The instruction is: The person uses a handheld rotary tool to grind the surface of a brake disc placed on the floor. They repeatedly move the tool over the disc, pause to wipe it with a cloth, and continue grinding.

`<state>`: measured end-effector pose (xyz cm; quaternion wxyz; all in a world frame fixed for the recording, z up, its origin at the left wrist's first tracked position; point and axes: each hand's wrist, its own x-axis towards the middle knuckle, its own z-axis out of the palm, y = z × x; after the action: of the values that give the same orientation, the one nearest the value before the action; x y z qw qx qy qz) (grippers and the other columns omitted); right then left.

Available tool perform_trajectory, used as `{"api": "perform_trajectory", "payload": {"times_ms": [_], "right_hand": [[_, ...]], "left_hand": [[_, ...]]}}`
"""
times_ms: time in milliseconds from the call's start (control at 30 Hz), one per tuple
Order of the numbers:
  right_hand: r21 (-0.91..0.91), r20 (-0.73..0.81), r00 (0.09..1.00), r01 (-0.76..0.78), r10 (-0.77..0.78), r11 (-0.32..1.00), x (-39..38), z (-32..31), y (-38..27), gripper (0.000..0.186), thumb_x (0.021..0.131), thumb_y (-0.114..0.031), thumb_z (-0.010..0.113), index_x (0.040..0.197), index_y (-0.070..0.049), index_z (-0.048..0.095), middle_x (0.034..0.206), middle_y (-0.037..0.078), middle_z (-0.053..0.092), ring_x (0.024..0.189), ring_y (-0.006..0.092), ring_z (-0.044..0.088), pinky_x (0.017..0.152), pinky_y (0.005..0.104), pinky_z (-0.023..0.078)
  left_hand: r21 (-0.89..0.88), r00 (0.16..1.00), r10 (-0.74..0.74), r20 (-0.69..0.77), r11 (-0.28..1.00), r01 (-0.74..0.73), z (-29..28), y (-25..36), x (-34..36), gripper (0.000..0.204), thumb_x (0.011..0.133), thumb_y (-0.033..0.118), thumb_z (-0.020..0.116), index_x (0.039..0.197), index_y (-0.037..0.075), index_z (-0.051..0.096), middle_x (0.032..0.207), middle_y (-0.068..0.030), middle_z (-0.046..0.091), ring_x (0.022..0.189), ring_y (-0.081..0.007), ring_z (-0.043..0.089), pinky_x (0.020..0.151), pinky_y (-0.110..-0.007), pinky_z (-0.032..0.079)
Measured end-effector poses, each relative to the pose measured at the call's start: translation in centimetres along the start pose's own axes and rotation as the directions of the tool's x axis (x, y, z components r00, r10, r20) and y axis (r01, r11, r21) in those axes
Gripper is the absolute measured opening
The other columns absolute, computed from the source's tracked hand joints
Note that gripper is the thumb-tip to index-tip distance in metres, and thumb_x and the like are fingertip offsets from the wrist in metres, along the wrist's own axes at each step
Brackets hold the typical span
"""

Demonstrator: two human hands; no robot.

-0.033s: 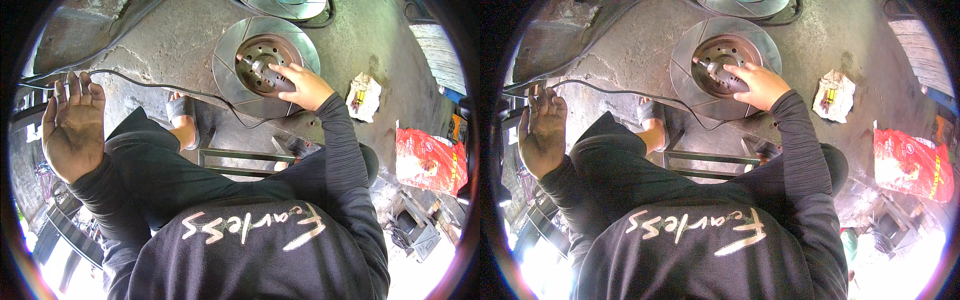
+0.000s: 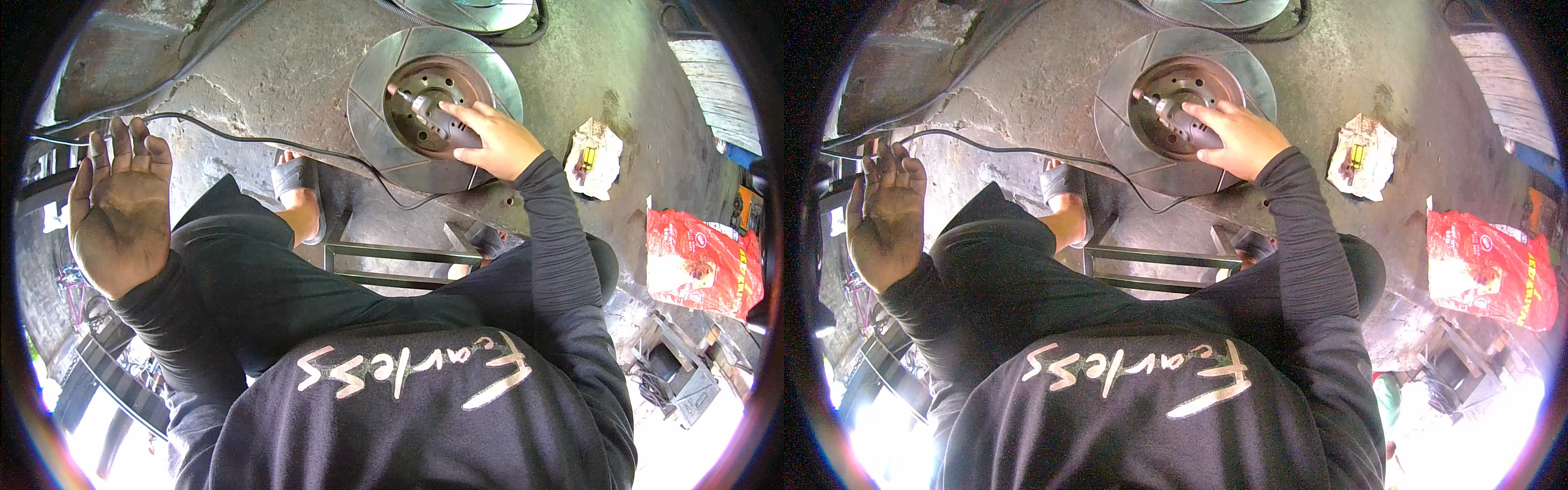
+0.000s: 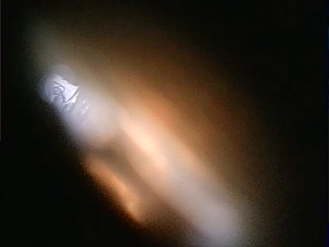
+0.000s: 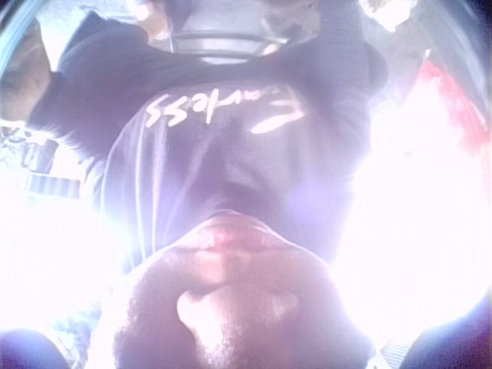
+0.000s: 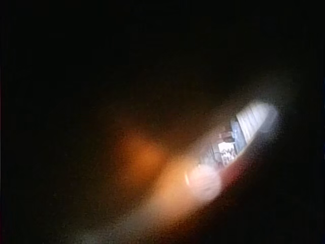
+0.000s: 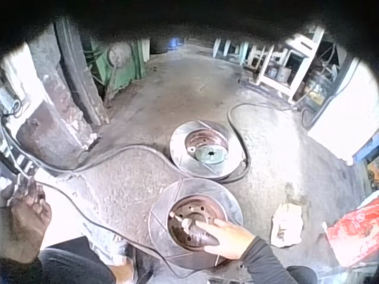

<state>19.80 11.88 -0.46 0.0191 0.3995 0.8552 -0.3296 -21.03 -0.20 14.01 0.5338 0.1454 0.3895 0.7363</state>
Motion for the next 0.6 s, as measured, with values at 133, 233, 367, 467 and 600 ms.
{"api": "perform_trajectory", "payload": {"times_ms": [133,233,367,467,600], "right_hand": [[-0.028,-0.033,0.999,-0.042,0.041,0.999,-0.3,0.1,-0.1,0.068,0.076,-0.028,0.069,0.139,-0.022,0.044,0.114,0.020,0.056,0.104,0.0369,0.058,0.089,0.0428,0.048],[-0.029,0.005,1.000,-0.006,0.006,1.000,0.2,-0.3,-0.1,0.068,0.076,-0.028,0.069,0.138,-0.021,0.044,0.111,0.019,0.056,0.103,0.0368,0.058,0.089,0.0426,0.048],[0.002,-0.001,0.999,-0.036,0.036,0.999,-0.1,-0.2,0.4,0.068,0.077,-0.024,0.068,0.140,-0.019,0.042,0.111,0.018,0.054,0.105,0.0358,0.055,0.091,0.0403,0.045],[0.002,-0.022,0.997,-0.073,0.073,0.997,1.0,-0.4,-0.6,0.069,0.077,-0.023,0.068,0.140,-0.019,0.042,0.112,0.018,0.054,0.106,0.0357,0.055,0.092,0.0398,0.045],[-0.047,-0.061,0.998,-0.018,0.015,0.999,0.3,0.0,0.3,0.066,0.076,-0.027,0.069,0.137,-0.020,0.045,0.108,0.018,0.057,0.101,0.0364,0.059,0.088,0.0424,0.048]], "left_hand": [[-0.020,0.999,-0.025,0.032,0.999,0.026,-0.3,-0.2,0.5,0.043,0.094,0.017,0.046,0.133,0.003,0.036,0.132,-0.0185,0.043,0.124,-0.0328,0.042,0.103,-0.050,0.035],[-0.018,0.999,-0.015,0.040,1.000,0.016,-0.2,0.2,0.2,0.042,0.094,0.017,0.045,0.132,0.003,0.036,0.131,-0.0186,0.044,0.124,-0.0327,0.043,0.103,-0.050,0.035],[-0.026,0.999,-0.023,0.049,0.999,0.024,-0.2,-0.8,0.9,0.040,0.093,0.016,0.045,0.131,0.003,0.037,0.129,-0.0184,0.045,0.124,-0.0327,0.043,0.102,-0.050,0.035],[-0.011,1.000,-0.002,0.024,1.000,0.002,0.1,0.4,-0.1,0.040,0.093,0.016,0.045,0.130,0.003,0.038,0.129,-0.0182,0.045,0.123,-0.0328,0.043,0.102,-0.050,0.036],[-0.023,0.999,-0.017,0.030,1.000,0.018,-0.2,-0.3,0.7,0.039,0.093,0.016,0.045,0.129,0.003,0.038,0.129,-0.0183,0.045,0.124,-0.0324,0.043,0.102,-0.049,0.035]]}}
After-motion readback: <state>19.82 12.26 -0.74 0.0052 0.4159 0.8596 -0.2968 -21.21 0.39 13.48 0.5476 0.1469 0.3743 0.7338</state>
